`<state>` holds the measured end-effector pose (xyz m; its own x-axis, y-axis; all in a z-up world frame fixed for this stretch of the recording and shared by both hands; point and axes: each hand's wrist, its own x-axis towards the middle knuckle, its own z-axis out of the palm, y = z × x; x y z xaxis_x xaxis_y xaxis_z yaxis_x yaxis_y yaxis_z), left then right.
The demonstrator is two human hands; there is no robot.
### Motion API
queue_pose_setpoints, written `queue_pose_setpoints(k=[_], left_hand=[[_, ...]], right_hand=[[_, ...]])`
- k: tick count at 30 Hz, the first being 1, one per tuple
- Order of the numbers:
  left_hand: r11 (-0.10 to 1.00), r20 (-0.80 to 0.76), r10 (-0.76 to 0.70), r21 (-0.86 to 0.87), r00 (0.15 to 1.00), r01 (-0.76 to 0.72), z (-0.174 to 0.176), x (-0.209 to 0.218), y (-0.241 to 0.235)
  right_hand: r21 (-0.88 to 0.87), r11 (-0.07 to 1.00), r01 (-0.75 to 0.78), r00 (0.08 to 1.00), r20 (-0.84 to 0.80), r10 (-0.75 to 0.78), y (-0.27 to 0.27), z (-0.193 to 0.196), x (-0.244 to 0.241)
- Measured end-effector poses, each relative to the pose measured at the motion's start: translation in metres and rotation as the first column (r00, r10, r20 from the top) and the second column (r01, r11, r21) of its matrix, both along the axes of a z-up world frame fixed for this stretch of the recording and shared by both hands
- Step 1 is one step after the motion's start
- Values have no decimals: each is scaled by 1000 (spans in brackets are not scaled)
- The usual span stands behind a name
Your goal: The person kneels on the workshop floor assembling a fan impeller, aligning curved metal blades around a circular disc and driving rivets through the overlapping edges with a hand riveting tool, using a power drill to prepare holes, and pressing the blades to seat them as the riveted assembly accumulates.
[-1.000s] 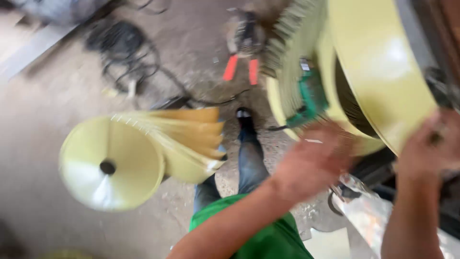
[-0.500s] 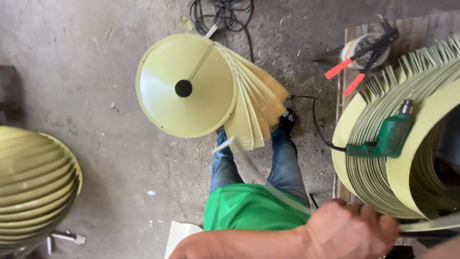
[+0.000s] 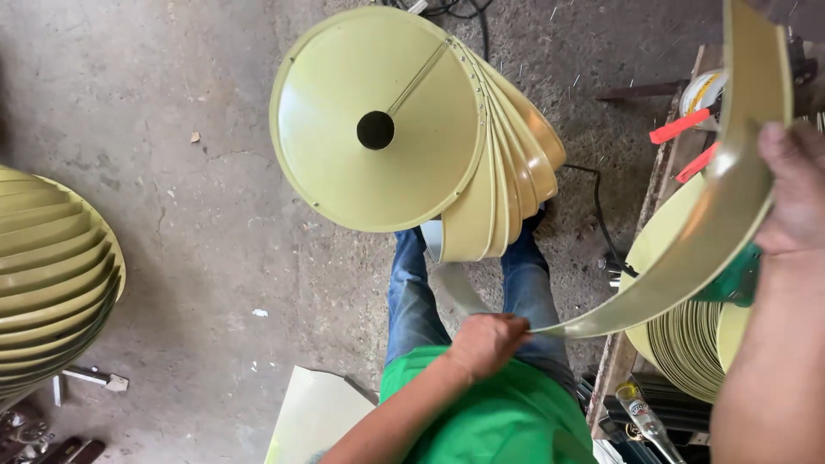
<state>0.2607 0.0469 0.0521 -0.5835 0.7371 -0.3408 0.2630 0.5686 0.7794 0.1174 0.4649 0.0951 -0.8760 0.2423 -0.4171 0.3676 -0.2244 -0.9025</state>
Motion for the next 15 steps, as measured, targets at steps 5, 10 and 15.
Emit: queue_pose_setpoints(k=[5, 10, 15], left_hand=[[942, 180, 166, -319, 969, -102, -33, -33, -52], [376, 575, 790, -182, 212, -909, -85, -71, -85], [-203, 751, 522, -350, -403, -915, -70, -124, -75]], right_hand=[[-47, 982, 182, 977, 122, -175, -118, 3, 20], [164, 983, 76, 987, 124, -97, -171, -79, 88], [287, 928, -236, 821, 570, 32, -250, -106, 127]])
